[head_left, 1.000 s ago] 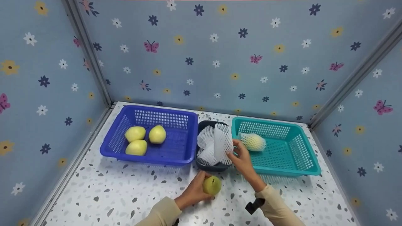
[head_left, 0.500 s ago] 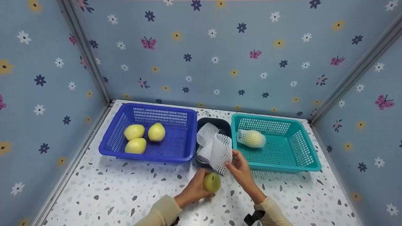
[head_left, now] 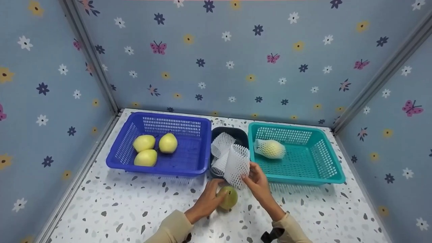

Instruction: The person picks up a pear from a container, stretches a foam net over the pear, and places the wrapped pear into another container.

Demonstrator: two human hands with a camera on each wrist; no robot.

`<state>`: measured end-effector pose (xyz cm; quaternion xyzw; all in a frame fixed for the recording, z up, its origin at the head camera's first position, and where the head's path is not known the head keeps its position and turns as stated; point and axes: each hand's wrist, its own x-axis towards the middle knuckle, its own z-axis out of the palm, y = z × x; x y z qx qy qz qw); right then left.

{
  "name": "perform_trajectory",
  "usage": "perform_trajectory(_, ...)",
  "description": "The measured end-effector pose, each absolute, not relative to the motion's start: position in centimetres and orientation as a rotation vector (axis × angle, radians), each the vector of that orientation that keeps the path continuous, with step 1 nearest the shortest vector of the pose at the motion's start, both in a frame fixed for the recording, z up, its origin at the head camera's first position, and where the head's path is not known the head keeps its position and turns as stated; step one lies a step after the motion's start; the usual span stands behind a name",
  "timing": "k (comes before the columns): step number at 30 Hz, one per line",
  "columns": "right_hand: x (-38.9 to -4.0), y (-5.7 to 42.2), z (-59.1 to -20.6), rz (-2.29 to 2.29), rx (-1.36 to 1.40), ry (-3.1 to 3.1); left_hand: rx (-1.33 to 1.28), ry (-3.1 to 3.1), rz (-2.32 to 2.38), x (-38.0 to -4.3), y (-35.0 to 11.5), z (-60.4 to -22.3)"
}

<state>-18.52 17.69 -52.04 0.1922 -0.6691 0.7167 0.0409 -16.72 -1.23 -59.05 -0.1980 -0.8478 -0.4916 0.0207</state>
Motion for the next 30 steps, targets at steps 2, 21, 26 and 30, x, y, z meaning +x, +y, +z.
perform_trajectory(2,-18.5,17.7,-51.9,2.205,0.576,-2.038,-0.573,-2.56,-1.554,-17.0,-1.3,-58.4)
perform_trajectory(21,-18.8,17.0,-50.6,2.124,0.706,-1.953,-0.026,-1.899,-2.807,-18.5,0.8,-53.8)
perform_trajectory(26,-18.7,16.6,-50.9,2.107,0.735,-1.955,0.191,-1.42,-3.134,-18.5,1.3,-53.5)
perform_trajectory(30,-18.5,16.2,-51.3,2.098,0.756,-1.963,0.274,-1.133,-3.258,-18.8,1.4,-53.3)
